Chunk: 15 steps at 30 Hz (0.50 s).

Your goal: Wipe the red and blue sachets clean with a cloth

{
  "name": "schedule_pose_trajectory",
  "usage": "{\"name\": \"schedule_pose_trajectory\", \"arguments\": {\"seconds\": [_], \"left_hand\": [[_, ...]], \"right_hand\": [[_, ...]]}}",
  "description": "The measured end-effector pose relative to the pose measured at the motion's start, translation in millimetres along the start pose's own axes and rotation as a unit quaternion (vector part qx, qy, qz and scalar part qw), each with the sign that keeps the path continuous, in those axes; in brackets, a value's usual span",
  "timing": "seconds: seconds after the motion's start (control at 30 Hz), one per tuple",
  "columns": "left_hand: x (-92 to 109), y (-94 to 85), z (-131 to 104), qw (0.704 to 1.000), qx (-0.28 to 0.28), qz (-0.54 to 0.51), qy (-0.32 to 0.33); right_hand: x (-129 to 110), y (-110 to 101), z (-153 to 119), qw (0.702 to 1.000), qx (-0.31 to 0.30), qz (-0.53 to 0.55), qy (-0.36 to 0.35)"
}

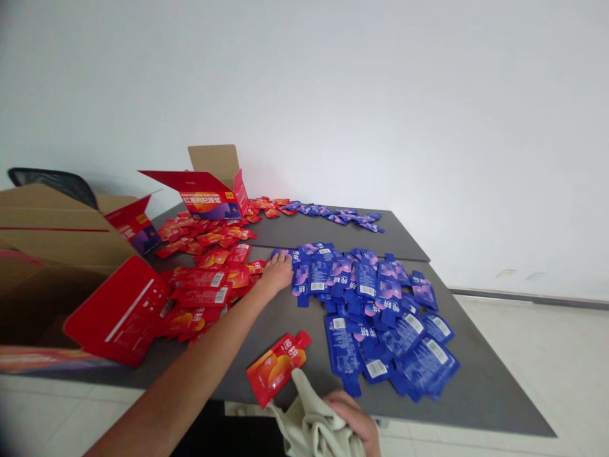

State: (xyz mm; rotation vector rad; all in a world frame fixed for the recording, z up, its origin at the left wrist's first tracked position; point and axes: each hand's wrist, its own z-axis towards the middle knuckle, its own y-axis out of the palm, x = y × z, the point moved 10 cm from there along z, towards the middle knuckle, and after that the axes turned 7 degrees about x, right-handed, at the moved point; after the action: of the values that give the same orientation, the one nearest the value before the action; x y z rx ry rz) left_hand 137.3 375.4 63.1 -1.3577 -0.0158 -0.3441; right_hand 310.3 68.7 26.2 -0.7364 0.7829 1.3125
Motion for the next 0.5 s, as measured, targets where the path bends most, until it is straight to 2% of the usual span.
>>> {"name": "schedule_pose_trajectory", "arguments": {"seconds": [0.13,0.27,0.37,0.5], "left_hand": [[-11.6,6.6,16.8,0.999,-0.044,0.018,-0.015],[-15.2,14.3,22.3,0.997,-0.073,0.013,-0.001],[-2.8,18.5,22.5,0.997,-0.067,-0.005,0.039],[22.4,20.9,19.5,0.994,-0.048,-0.034,0.095]], "right_hand": [[5.2,0.8,-0.9,0.999,-0.028,0.003,0.019],[12.7,0.0,-4.4,1.000,-0.022,0.007,0.018],[13.9,-0.1,-6.5,0.999,-0.010,0.044,-0.013],[20.5,2.1,-10.5,0.998,-0.012,0.068,-0.012]]}}
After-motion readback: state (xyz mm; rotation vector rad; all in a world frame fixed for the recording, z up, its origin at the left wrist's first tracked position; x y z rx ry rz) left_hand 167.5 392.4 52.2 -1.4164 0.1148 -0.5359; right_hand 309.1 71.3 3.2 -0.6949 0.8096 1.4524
